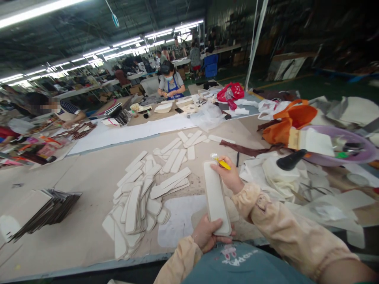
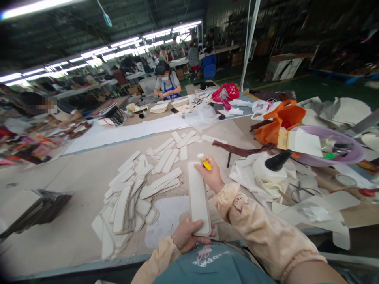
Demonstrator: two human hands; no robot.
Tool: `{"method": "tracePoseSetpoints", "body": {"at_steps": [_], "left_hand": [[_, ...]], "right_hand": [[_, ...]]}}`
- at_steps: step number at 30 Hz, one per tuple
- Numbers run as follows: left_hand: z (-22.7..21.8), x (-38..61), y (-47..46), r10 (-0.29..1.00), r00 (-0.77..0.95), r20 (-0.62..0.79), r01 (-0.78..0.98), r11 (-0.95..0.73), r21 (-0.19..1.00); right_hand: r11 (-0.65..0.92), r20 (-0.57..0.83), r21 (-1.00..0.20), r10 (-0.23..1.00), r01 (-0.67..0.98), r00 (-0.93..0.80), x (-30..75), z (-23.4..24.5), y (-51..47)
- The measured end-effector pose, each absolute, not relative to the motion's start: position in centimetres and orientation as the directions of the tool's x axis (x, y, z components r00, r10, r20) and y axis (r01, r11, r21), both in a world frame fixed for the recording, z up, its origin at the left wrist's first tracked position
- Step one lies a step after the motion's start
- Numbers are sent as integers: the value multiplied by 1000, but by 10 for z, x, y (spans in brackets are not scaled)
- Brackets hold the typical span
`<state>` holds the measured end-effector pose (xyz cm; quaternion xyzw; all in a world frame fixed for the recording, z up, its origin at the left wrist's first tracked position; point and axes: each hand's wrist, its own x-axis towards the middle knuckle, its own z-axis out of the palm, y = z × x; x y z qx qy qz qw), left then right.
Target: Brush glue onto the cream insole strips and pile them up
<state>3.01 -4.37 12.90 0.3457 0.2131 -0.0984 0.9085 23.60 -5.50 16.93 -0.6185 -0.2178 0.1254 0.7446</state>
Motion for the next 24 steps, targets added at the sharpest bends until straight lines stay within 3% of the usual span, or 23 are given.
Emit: {"method": "tracePoseSetpoints", "body": {"at_steps": [16, 20, 24], "left_hand": [[135, 18, -42, 184, 842, -508, 292, 637, 714], [126, 1, -31, 323, 785, -529, 242, 626, 741], [109, -28, -10, 554, 619, -557, 156, 608, 779]], "right_hand": [[178, 174, -979, 443, 103, 880, 228, 164, -56], [33, 202, -977, 458, 210, 866, 228, 154, -59], [-199, 279, -870, 556, 452, 783, 231, 135, -58]]}}
